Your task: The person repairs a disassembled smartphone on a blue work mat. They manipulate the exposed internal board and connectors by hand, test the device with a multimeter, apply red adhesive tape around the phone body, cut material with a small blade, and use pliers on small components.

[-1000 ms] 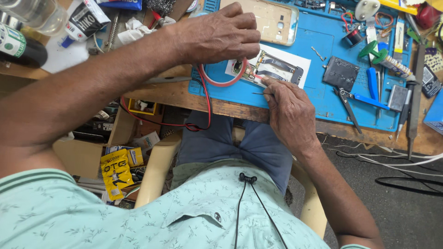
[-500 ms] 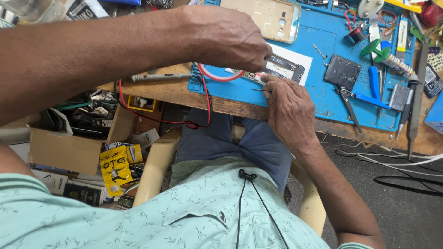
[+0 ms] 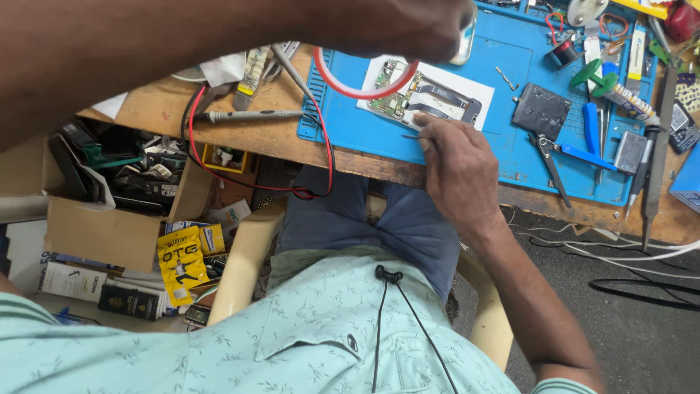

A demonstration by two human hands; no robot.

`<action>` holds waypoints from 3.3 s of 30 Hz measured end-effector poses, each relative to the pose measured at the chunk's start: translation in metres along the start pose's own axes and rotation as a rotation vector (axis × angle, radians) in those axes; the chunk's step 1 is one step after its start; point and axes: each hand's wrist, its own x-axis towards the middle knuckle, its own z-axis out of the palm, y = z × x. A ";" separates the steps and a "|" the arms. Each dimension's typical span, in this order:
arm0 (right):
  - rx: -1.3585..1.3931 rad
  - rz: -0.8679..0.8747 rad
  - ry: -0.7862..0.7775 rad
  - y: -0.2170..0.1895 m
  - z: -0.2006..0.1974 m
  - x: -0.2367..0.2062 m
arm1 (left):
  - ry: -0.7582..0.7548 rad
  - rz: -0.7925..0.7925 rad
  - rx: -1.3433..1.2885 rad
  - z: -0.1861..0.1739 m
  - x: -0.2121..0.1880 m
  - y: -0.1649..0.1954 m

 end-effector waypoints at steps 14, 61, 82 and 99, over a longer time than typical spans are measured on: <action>-0.095 0.155 0.222 0.063 -0.073 -0.007 | 0.437 -0.758 -0.908 -0.058 -0.050 0.066; 0.230 0.510 -0.156 0.060 -0.044 0.027 | -0.059 -0.072 -0.332 -0.027 0.020 0.045; -0.185 0.433 -0.266 0.050 -0.037 0.042 | -0.140 0.003 -0.247 0.017 0.046 0.038; -0.232 0.517 -0.393 0.041 -0.038 0.062 | -0.127 0.020 -0.277 0.018 0.040 0.031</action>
